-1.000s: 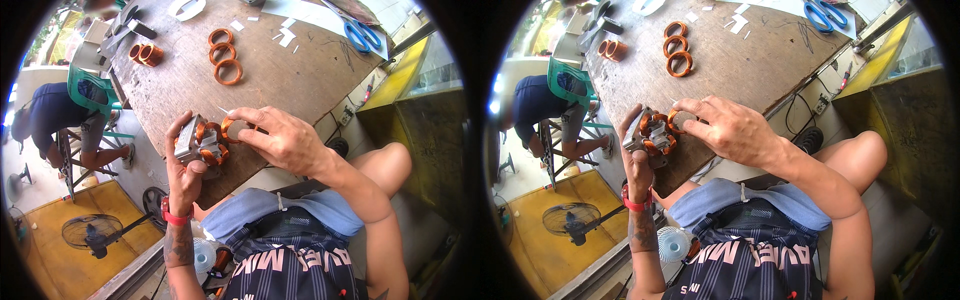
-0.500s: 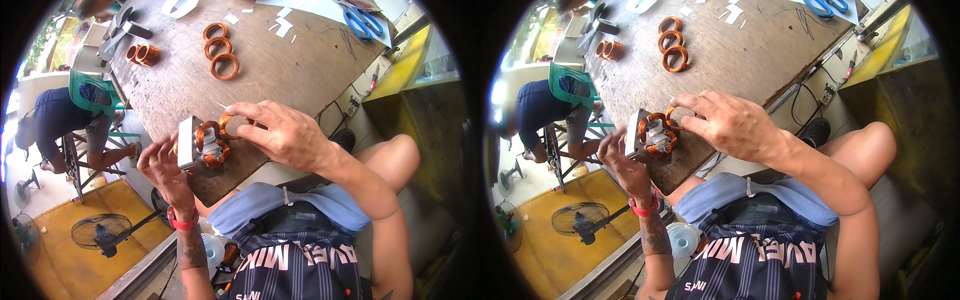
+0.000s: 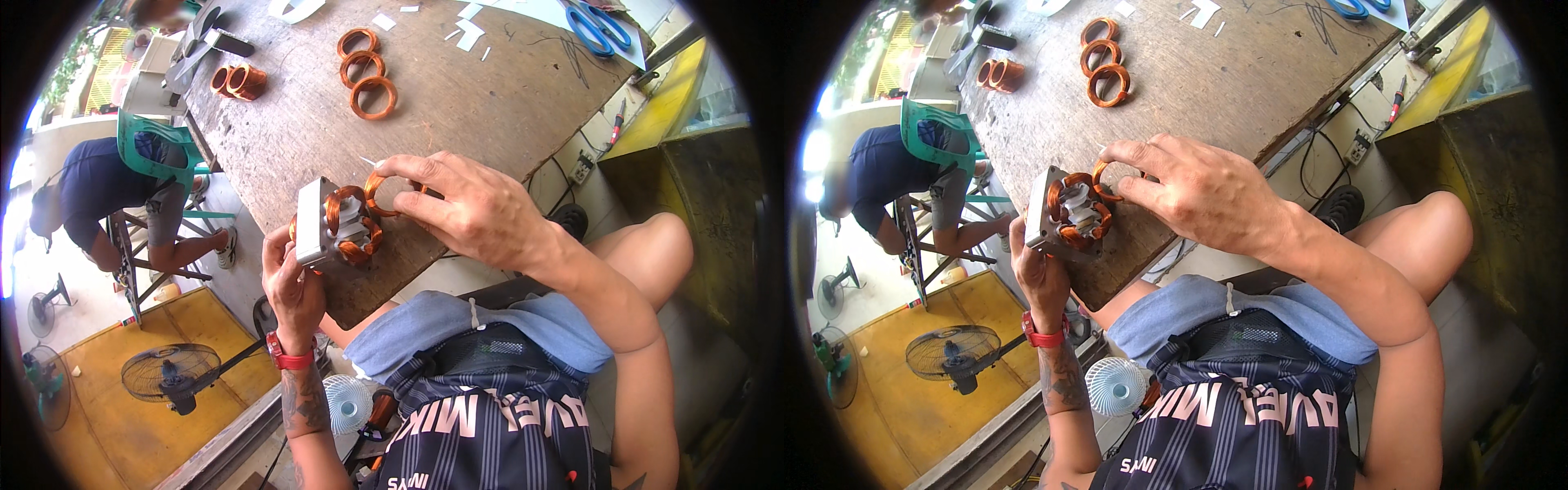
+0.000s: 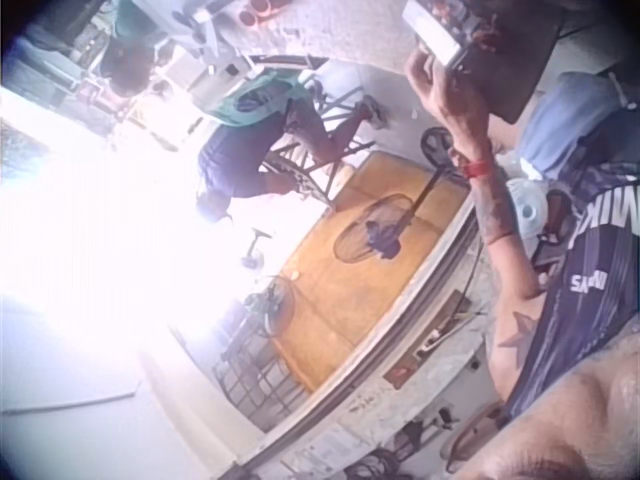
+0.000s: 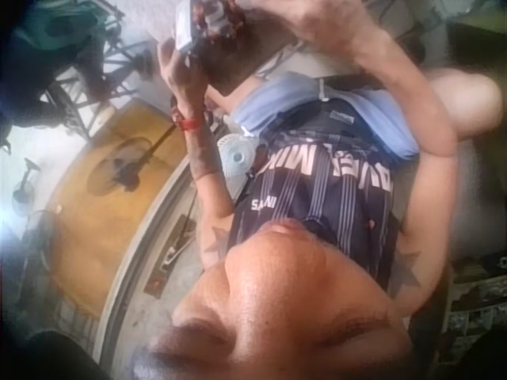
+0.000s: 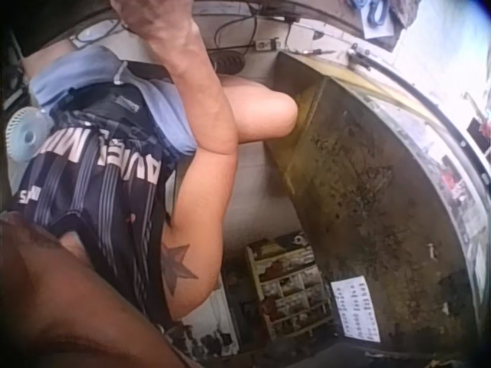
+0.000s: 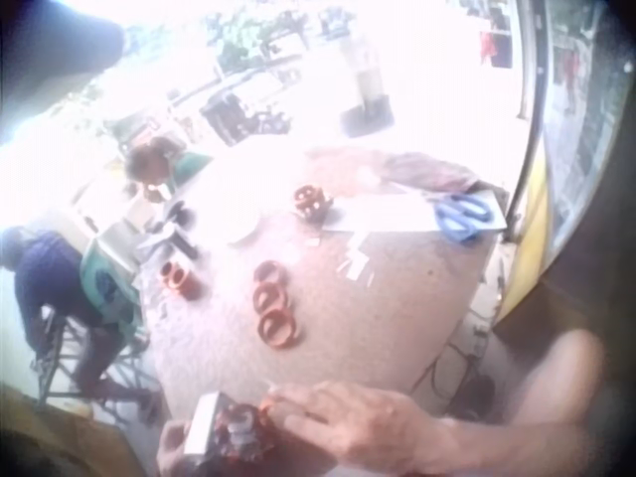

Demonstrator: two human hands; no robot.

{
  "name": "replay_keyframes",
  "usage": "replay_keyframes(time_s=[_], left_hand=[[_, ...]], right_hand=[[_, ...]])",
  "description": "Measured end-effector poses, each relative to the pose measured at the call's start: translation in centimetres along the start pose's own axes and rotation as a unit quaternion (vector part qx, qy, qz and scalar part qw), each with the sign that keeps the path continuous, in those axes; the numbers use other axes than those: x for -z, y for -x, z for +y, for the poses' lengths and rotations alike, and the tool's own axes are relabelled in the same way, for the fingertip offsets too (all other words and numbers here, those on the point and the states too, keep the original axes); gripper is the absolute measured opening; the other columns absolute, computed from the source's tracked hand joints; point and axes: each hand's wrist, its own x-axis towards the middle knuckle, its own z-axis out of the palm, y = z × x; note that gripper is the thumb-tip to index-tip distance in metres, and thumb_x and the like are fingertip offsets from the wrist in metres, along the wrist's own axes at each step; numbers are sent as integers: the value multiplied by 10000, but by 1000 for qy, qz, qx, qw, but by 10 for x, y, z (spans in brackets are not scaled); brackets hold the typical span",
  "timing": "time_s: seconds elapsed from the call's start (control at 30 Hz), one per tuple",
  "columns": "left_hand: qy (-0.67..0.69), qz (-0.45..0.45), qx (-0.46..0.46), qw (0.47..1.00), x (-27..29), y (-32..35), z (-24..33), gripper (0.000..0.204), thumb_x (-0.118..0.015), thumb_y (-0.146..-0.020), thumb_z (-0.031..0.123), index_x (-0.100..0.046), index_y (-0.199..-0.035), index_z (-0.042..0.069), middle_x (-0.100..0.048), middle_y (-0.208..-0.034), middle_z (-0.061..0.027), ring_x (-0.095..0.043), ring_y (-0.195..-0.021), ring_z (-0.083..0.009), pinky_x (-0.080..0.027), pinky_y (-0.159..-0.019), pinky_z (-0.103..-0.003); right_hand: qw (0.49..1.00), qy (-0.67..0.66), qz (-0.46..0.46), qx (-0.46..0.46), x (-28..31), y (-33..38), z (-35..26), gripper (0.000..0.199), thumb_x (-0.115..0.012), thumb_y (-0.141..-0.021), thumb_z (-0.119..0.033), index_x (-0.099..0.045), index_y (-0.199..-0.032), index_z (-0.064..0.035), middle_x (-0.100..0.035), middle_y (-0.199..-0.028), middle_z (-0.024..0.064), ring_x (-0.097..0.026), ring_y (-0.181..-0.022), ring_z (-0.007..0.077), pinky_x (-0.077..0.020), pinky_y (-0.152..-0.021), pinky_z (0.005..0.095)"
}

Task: The person is assembling an electrical component by inserting copper wire coils into a metal core and securing them with white insulating material. They handle the coils and core by hand, repeatedly adjusting and inserting the materials.

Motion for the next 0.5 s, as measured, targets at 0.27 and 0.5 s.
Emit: replay_keyframes(time_s=[0.27, 0.5], left_hand=[[76, 0, 16, 997, -4, 3, -3, 460, -570, -861, -209, -741, -1224, 18, -587, -1361, -187, -668, -1233, -313, -566, -1017, -403], [46, -13, 2, 999, -2, -2, 7, 450, -560, -841, -232, -738, -1183, -1, -570, -1361, -185, -697, -1218, -314, -582, -1000, -391]], right_hand=[[1000, -17, 10, -1, -2, 0, 0, 163, -675, -980, -175, -795, -1073, -115, -638, -1444, 20, -682, -1141, 204, -607, -976, 307], [997, -69, 43, -5, 3, -1, 1, 137, -762, -894, -91, -733, -1026, -67, -641, -1442, 60, -698, -1113, 253, -604, -927, 363]])
